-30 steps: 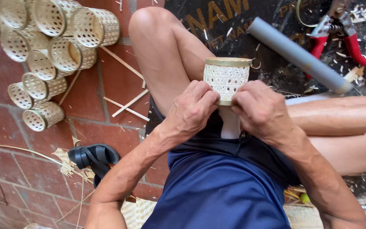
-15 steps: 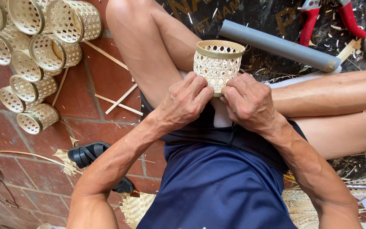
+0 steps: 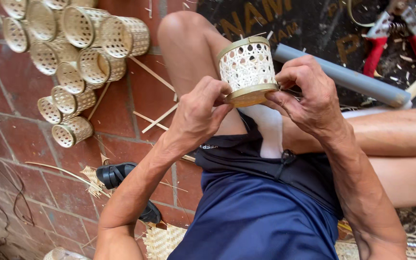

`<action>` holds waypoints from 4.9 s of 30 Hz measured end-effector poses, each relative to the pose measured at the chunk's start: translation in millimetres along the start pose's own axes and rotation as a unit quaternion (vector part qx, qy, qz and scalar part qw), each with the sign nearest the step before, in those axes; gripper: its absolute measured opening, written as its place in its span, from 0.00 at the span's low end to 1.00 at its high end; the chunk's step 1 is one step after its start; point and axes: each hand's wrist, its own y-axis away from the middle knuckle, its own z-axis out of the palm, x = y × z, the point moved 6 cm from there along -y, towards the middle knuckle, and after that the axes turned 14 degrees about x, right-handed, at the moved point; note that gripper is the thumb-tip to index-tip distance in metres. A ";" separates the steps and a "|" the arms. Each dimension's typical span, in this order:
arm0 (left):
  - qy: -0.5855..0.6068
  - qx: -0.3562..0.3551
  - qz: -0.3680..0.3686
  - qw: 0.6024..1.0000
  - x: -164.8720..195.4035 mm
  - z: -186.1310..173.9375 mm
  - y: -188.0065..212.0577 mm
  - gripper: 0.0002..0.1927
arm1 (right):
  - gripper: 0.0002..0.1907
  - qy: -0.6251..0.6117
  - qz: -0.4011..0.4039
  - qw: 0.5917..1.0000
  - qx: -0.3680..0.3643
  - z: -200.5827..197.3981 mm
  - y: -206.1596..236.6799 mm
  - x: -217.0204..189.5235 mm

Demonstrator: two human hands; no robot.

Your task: The person sits on the floor assembling a woven bamboo lampshade. They fit a woven bamboo cylinder over a round bamboo base, press and tuck the rim by hand to seat it, then tap the assembly with a gray plastic pipe to set the rim, and finally press the finished shade into shape.

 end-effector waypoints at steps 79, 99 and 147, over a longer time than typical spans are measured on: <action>0.395 0.253 -0.332 0.818 -66.4 25.8 -1.1 0.21 | 0.25 -0.382 0.308 0.839 0.234 85.5 4.4 27.5; 0.503 0.229 -0.398 0.732 -63.9 43.8 17.6 0.39 | 0.22 -0.398 0.341 0.811 0.260 46.9 13.8 9.1; 0.355 0.031 0.065 0.932 65.3 43.8 37.5 0.53 | 0.13 -0.311 0.238 0.886 0.250 -56.5 46.6 -47.9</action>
